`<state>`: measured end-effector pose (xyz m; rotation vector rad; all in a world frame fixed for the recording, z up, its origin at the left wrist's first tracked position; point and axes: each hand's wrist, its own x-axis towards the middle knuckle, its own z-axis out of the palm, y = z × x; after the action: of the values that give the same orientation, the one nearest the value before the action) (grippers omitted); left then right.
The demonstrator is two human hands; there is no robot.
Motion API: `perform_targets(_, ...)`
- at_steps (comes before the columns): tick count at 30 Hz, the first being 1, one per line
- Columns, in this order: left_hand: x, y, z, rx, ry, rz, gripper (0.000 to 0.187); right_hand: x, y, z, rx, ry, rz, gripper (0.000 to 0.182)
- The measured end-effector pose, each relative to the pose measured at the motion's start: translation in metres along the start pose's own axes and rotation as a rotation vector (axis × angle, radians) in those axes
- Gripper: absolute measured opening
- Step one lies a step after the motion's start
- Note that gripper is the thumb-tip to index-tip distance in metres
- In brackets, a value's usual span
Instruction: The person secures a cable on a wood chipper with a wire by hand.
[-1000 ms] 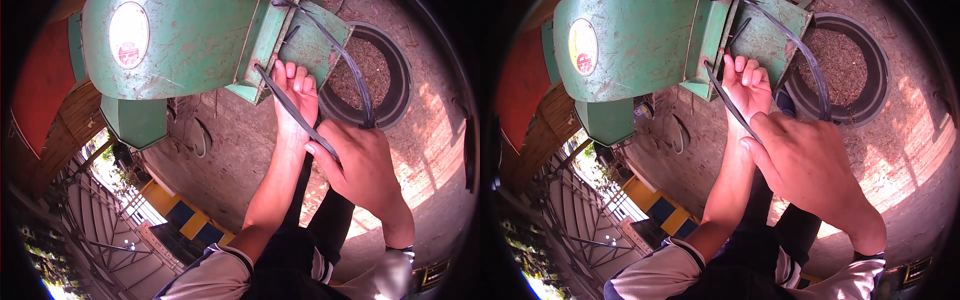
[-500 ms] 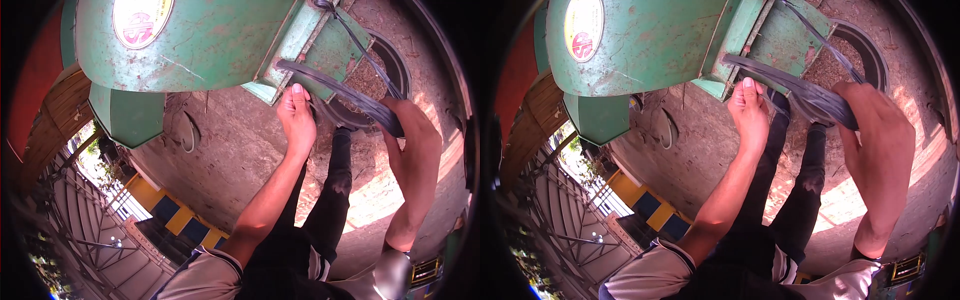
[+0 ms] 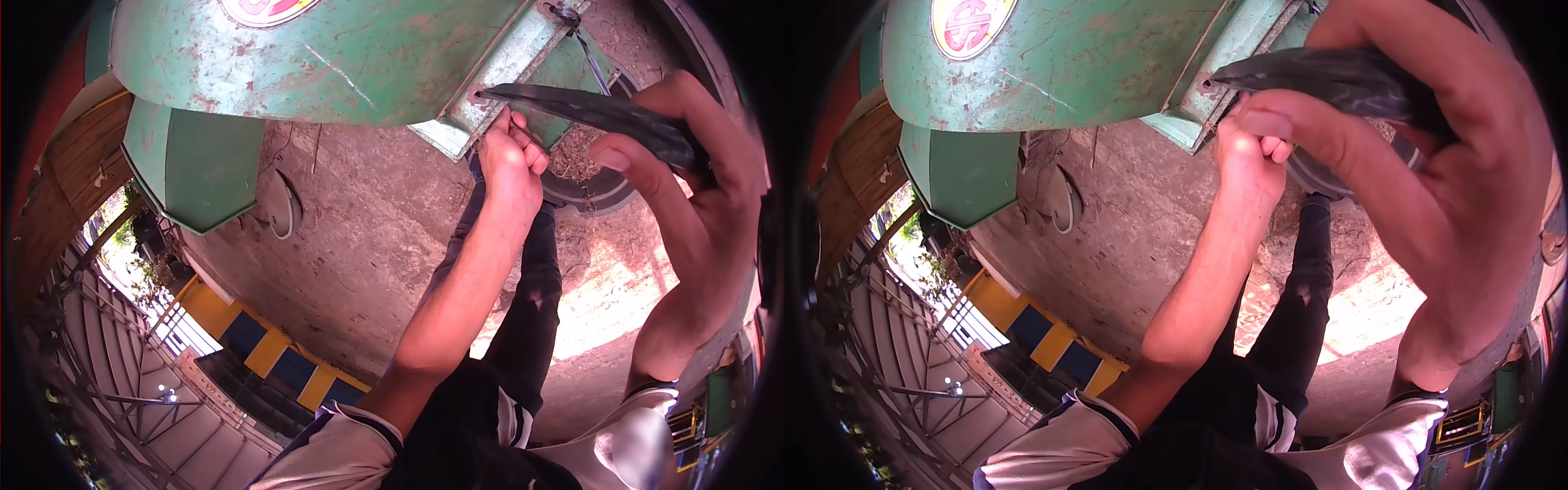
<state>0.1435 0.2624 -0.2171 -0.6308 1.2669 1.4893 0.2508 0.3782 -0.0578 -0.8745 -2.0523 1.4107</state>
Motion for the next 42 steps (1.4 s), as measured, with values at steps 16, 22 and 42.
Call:
perform_targets(16,0.006,-0.071,-0.149,0.693,0.013,-0.215,0.013,0.024,0.053,0.024,-0.619,-0.152,-0.194,0.035)
perform_targets(22,-0.005,-0.041,-0.092,0.873,0.054,0.777,0.036,0.007,0.062,-0.002,-0.286,-0.057,0.123,0.042)
perform_targets(42,0.008,-0.098,-0.189,1.490,0.061,0.532,0.030,-0.001,0.065,0.053,-0.428,0.359,-0.283,0.016)
